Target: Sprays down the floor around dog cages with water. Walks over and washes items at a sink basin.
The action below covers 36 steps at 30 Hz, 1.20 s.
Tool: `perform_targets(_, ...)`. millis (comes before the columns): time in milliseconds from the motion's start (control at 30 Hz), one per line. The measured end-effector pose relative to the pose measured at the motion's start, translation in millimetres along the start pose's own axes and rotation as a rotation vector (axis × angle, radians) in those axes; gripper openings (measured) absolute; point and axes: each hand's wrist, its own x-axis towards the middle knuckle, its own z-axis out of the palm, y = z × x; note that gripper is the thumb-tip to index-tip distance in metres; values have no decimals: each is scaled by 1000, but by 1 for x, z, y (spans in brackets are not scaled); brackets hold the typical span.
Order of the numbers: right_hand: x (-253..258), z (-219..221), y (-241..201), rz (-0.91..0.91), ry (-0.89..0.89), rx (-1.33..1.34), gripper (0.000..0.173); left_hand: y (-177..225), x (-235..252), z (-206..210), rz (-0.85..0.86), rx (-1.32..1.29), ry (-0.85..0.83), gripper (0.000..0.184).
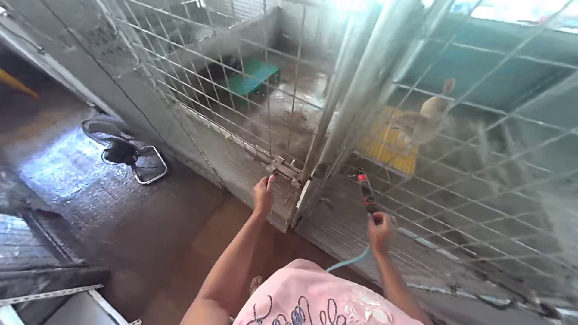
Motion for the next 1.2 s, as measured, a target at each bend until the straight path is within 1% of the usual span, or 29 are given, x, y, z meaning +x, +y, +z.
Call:
perform_targets(33, -1, -1, 1, -24, -3, -10, 19, 5, -1, -5, -23, 40, -16, 41)
perform_targets(100, -4, -10, 7, -16, -44, -41, 21, 3, -7, -8, -61, 70, -29, 43)
perform_targets(200, 4, -19, 12, 23, -101, -80, 28, 9, -4, -15, -52, 142, -6, 45)
perform_targets(267, 4, -23, 11, 55, -132, -115, 32, 17, -7, -21, -20, 262, -25, 39)
perform_targets(300, 5, -24, 11, 64, -135, -122, 33, 25, -8, -24, 26, 318, -14, 35)
perform_targets(367, 6, -24, 10, 66, -127, -102, 31, 50, -12, -22, 195, 373, -5, 32)
perform_targets(400, 7, -23, 11, 65, -123, -86, 30, 67, -10, -16, 308, 396, -48, 26)
perform_targets(433, 8, -23, 12, 63, -119, -73, 28, 82, -4, -7, 408, 414, -124, 22)
perform_targets(467, 9, -22, 14, 54, -116, -69, 27, 93, 7, 2, 465, 439, -217, 21)
perform_targets(500, 9, -22, 16, 45, -113, -69, 27, 99, 23, 11, 466, 464, -293, 21)
perform_targets(567, 9, -22, 18, 37, -117, -65, 27, 99, 56, 28, 400, 578, -353, 24)
perform_targets(600, 9, -22, 18, 32, -118, -59, 27, 100, 67, 34, 330, 692, -384, 29)
perform_targets(667, 9, -23, 17, 20, -130, -62, 27, 105, 71, 41, 166, 785, -386, 28)
perform_targets(733, 11, -23, 18, 10, -126, -84, 28, 104, 73, 39, 61, 728, -298, 27)
perform_targets(767, 11, -23, 19, 23, -141, -98, 30, 101, 74, 37, 72, 681, -234, 25)
perform_targets(833, 9, -26, 19, 55, -183, -136, 35, 92, 71, 35, 165, 553, -166, 24)
perform_targets(900, 10, -29, 21, 68, -212, -164, 39, 84, 48, 29, 338, 359, -112, 24)
perform_targets(933, 11, -29, 23, 59, -212, -169, 39, 72, 29, 26, 443, 237, -23, 22)
perform_targets(967, 12, -28, 25, 37, -202, -167, 38, 50, 11, 26, 479, 132, 107, 22)
perform_targets(1000, 12, -27, 27, 10, -191, -158, 38, 25, -4, 27, 425, 51, 217, 29)
perform_targets(1033, 14, -26, 25, 3, -195, -148, 38, 5, -10, 27, 282, 0, 248, 41)
perform_targets(1067, 15, -28, 22, -3, -203, -147, 37, -9, -10, 29, 126, -27, 215, 50)
perform_targets(1100, 15, -30, 20, -3, -215, -151, 36, -18, -7, 36, 12, -30, 165, 50)
perform_targets(1133, 15, -31, 18, -11, -222, -156, 36, -22, -2, 46, -30, -36, 138, 46)
perform_targets(1200, 16, -31, 17, -30, -227, -166, 37, -21, 11, 55, -5, -36, 86, 44)
